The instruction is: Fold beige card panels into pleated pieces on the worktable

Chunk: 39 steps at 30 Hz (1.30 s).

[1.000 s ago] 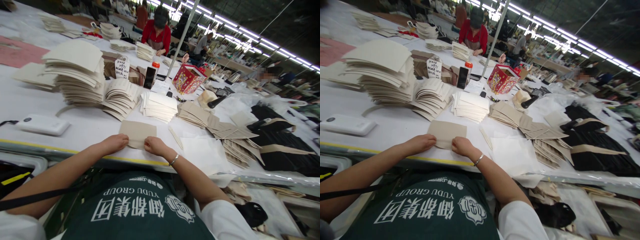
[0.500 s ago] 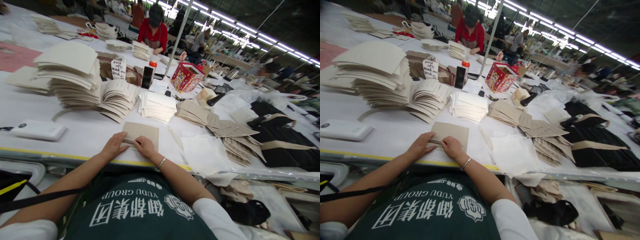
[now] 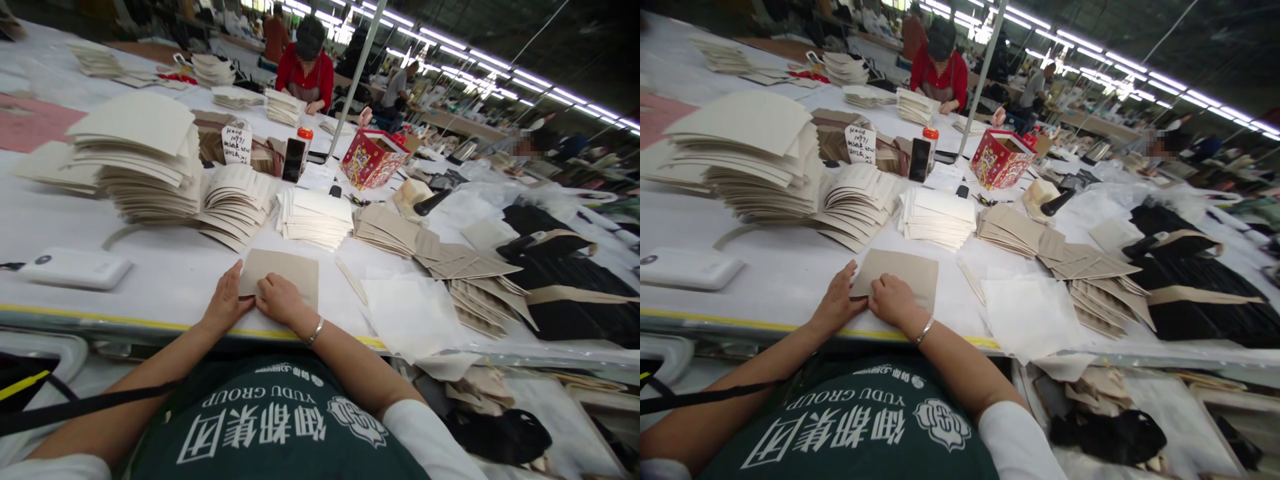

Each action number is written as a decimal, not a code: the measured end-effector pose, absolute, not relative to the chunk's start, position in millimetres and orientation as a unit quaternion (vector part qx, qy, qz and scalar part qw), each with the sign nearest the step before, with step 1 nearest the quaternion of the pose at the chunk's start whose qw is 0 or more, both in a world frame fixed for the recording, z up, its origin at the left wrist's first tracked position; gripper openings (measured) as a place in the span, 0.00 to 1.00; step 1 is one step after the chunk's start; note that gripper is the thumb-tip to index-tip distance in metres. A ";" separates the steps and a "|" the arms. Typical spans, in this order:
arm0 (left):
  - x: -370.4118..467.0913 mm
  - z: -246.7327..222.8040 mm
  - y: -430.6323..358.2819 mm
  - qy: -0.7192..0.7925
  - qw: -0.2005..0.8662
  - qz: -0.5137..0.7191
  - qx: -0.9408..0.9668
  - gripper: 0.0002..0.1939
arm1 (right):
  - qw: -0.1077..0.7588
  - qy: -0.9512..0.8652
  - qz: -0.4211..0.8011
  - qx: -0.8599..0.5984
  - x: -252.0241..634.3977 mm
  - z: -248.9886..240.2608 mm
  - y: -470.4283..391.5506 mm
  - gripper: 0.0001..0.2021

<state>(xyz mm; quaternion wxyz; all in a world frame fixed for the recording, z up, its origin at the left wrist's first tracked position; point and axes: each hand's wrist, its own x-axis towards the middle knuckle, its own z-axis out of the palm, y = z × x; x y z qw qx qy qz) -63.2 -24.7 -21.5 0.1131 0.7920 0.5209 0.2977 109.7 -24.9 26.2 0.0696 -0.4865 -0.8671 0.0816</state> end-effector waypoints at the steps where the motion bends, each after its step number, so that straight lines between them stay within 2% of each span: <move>1: -63.5 -22.8 -25.2 0.521 0.098 0.300 0.793 0.46 | 0.061 -0.874 0.069 -0.476 103.7 27.4 -22.9 0.10; 4: -65.5 -28.2 -25.3 0.521 0.058 0.300 0.797 0.46 | 0.053 -0.890 0.077 -0.446 89.9 26.3 -14.8 0.08; 6: -66.8 -32.0 -24.8 0.519 0.040 0.299 0.800 0.46 | 0.090 -0.874 0.136 -0.458 89.6 23.6 -7.2 0.07; 8: -67.3 -34.8 -24.4 0.519 0.026 0.297 0.801 0.46 | 0.204 -0.801 0.228 -0.514 99.0 21.4 2.4 0.11; 11: -66.5 -35.9 -24.9 0.521 0.011 0.290 0.803 0.43 | 0.446 -0.574 0.366 -0.581 124.9 19.9 16.4 0.17; 13: -65.3 -34.6 -25.6 0.513 -0.005 0.282 0.811 0.38 | 0.528 -0.460 0.426 -0.573 140.9 18.4 20.8 0.17; 17: -60.4 -28.2 -25.7 0.427 -0.033 0.209 0.879 0.23 | 0.523 -0.421 0.496 -0.551 152.8 9.0 14.5 0.17; 21: -52.0 -17.2 -22.0 0.315 0.021 0.065 0.947 0.27 | 0.520 -0.389 0.517 -0.557 159.5 3.0 6.0 0.17; 24: -47.4 -8.9 -18.8 0.314 0.047 0.013 0.948 0.28 | 0.594 -0.310 0.511 -0.538 181.9 12.9 5.3 0.16; 28: -46.7 -2.6 -14.8 0.320 0.063 -0.004 0.945 0.27 | 0.699 -0.221 0.444 -0.515 220.7 32.2 4.5 0.15; 32: -42.3 4.3 -12.1 0.327 0.093 0.010 0.940 0.27 | 0.665 -0.288 0.441 -0.529 227.6 35.5 -3.5 0.16; 35: -26.7 16.4 -15.6 0.383 0.139 0.108 0.907 0.21 | 0.589 -0.399 0.452 -0.538 210.7 33.3 -11.2 0.19; 36: -19.2 21.2 -17.7 0.419 0.175 0.148 0.879 0.23 | 0.563 -0.438 0.453 -0.536 204.8 33.5 -13.2 0.19; 39: 4.8 33.1 -23.4 0.515 0.337 0.199 0.762 0.35 | 0.475 -0.548 0.498 -0.475 196.6 37.0 -15.7 0.20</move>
